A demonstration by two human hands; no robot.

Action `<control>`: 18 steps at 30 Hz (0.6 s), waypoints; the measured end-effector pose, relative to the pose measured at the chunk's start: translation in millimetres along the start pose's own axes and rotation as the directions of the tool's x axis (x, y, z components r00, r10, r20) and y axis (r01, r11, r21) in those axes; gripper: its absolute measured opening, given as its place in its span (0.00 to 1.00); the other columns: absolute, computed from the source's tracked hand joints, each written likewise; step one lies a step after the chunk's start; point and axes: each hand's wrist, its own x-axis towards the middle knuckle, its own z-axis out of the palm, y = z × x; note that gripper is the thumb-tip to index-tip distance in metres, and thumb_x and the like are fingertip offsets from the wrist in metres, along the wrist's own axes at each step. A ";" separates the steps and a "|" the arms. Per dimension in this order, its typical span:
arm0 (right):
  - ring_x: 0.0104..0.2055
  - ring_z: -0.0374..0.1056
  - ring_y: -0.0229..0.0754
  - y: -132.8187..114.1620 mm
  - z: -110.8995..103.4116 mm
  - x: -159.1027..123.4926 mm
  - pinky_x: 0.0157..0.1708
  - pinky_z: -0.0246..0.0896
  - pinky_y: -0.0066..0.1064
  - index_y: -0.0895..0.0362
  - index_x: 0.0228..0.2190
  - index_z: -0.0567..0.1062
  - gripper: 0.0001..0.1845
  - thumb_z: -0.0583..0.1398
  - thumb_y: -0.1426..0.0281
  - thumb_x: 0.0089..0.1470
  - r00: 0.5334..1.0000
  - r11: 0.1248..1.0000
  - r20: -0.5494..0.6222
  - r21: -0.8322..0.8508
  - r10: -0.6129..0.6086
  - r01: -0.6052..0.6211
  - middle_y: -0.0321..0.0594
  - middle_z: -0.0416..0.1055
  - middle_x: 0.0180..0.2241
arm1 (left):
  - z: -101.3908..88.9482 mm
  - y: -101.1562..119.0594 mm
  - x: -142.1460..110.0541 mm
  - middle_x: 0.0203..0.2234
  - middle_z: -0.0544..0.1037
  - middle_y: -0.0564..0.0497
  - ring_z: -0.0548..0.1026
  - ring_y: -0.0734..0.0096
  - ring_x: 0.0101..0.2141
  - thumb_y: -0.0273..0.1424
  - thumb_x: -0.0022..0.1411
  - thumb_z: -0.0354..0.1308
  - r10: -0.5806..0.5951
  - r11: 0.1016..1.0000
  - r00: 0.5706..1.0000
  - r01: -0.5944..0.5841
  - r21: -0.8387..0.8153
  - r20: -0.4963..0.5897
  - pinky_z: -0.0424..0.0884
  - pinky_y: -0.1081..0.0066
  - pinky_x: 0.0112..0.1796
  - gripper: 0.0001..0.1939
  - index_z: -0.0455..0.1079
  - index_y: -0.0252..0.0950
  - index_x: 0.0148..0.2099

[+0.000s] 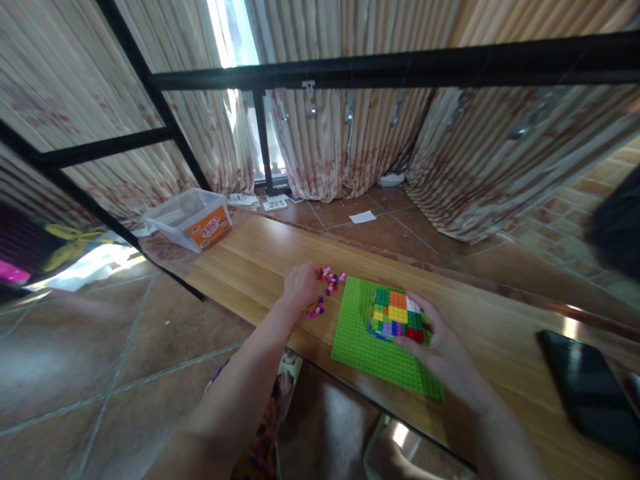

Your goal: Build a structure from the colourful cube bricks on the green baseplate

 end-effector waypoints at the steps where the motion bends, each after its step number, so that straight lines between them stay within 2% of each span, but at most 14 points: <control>1: 0.62 0.57 0.55 -0.4 0.0 -0.1 0.62 0.51 0.53 0.49 0.59 0.62 0.39 0.64 0.58 0.47 1.000 1.000 -0.002 -0.006 -0.001 0.001 0.45 0.60 0.60 | 0.1 1.2 0.2 0.38 0.80 0.44 0.77 0.60 0.41 0.30 0.61 0.52 0.003 1.000 1.000 -0.003 0.006 -0.003 0.68 0.66 0.42 0.11 0.76 0.37 0.42; 8: 0.63 0.56 0.54 -1.4 -0.2 -0.4 0.62 0.50 0.52 0.49 0.58 0.63 0.38 0.64 0.57 0.47 1.000 1.000 0.010 -0.028 0.015 -0.014 0.45 0.58 0.61 | 8.0 7.6 3.3 0.40 0.78 0.45 0.74 0.60 0.43 0.30 0.62 0.52 0.046 0.999 0.992 -0.047 -0.004 -0.118 0.66 0.64 0.44 0.12 0.76 0.39 0.43; 13: 0.63 0.55 0.54 -0.7 -0.5 -0.6 0.62 0.50 0.52 0.49 0.59 0.62 0.37 0.64 0.57 0.48 1.000 0.999 0.010 -0.044 -0.003 0.003 0.45 0.58 0.61 | 11.0 7.4 4.2 0.39 0.78 0.46 0.74 0.60 0.45 0.29 0.65 0.49 0.095 0.995 0.990 -0.097 -0.021 -0.104 0.64 0.63 0.46 0.14 0.76 0.40 0.43; 18: 0.63 0.56 0.55 -0.3 0.4 -0.1 0.62 0.51 0.53 0.48 0.58 0.64 0.37 0.65 0.57 0.47 1.000 0.999 -0.004 -0.033 0.001 -0.001 0.45 0.58 0.61 | 9.8 7.9 2.3 0.39 0.77 0.44 0.74 0.59 0.44 0.33 0.68 0.46 0.105 0.994 0.991 -0.106 -0.009 -0.086 0.64 0.61 0.46 0.15 0.75 0.37 0.42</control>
